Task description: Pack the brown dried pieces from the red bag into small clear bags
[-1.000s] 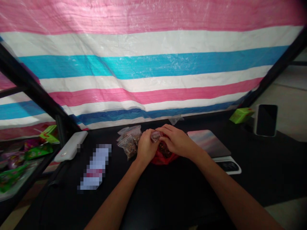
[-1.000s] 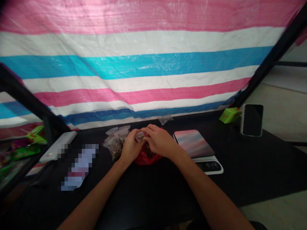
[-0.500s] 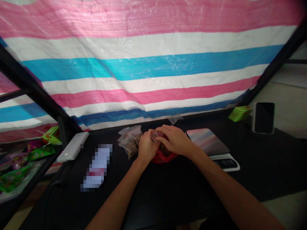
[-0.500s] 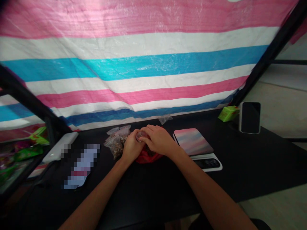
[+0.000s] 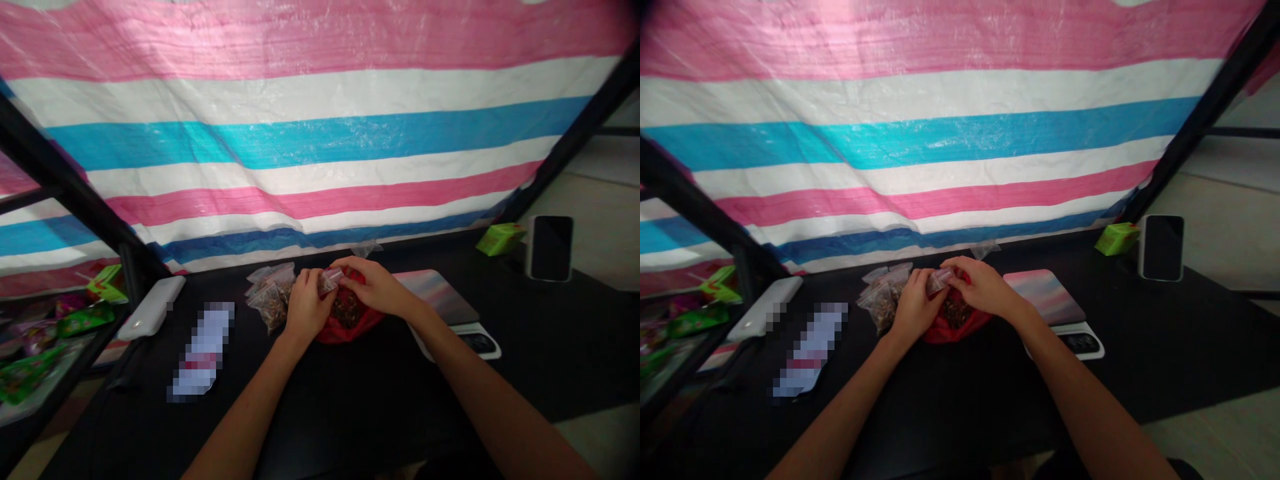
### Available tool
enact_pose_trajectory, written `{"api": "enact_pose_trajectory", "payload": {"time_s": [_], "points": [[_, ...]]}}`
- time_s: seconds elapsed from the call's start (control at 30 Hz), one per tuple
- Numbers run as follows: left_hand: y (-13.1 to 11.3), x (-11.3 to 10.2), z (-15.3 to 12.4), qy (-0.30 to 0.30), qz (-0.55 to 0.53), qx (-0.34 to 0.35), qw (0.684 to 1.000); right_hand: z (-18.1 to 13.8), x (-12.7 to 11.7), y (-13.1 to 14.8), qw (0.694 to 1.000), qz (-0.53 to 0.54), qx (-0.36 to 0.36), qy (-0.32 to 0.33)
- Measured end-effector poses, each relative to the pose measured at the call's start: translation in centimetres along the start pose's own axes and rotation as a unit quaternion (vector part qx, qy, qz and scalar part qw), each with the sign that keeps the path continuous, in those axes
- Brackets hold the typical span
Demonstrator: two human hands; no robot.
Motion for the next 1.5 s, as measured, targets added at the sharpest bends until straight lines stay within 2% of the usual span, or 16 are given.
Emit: {"api": "enact_pose_trajectory", "payload": {"time_s": [0.23,0.37,0.43,0.53,0.63,0.73,0.8,0.93,1.1,1.3,1.4,1.5], "points": [[-0.2,0.4,0.1,0.024,0.029,0.015,0.999,0.1,-0.9,2.5,0.997,0.007,-0.069,-0.03],[-0.1,-0.5,0.0,-0.01,0.044,-0.002,0.999,0.1,-2.1,1.3,0.999,0.008,-0.025,-0.046],[0.1,-1.3,0.0,-0.034,0.076,-0.025,0.996,-0.1,-1.6,0.0,1.0,-0.002,0.013,0.003],[0.2,-2.4,-0.1,-0.064,0.108,-0.056,0.991,-0.8,0.2,-1.5,0.992,-0.042,0.05,0.11],[-0.3,-2.3,0.1,-0.05,0.076,-0.035,0.995,-1.3,0.9,-1.9,0.982,-0.095,0.058,0.153],[-1.1,-1.3,0.2,0.003,0.0,0.01,1.0,-1.4,0.5,-2.2,0.977,-0.134,0.07,0.151],[-1.3,-0.9,0.2,0.022,-0.053,0.016,0.998,-1.4,-0.1,-2.4,0.974,-0.156,0.078,0.146],[-0.6,-1.1,0.4,0.0,-0.127,-0.023,0.992,-1.5,-0.8,-2.8,0.97,-0.17,0.088,0.153],[0.6,-0.9,0.6,-0.033,-0.132,-0.055,0.989,-1.3,-1.7,-2.8,0.977,-0.146,0.101,0.115],[2.0,1.3,0.3,0.035,-0.184,-0.101,0.977,-1.0,-3.0,-2.4,0.986,-0.126,0.098,0.051],[1.6,1.3,0.3,0.041,-0.175,-0.089,0.98,-1.4,-2.3,-3.6,0.982,-0.118,0.12,0.09],[1.4,0.4,0.4,0.019,-0.131,-0.076,0.988,-1.9,-1.2,-4.6,0.974,-0.114,0.134,0.141]]}}
Point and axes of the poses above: each hand's wrist, its own z-axis towards the middle knuckle, its own x-axis out of the palm, y = z × x, the point moved 9 cm from there along z, towards the middle knuckle, and after that the axes turned 4 degrees about z, right-handed, at the moved point
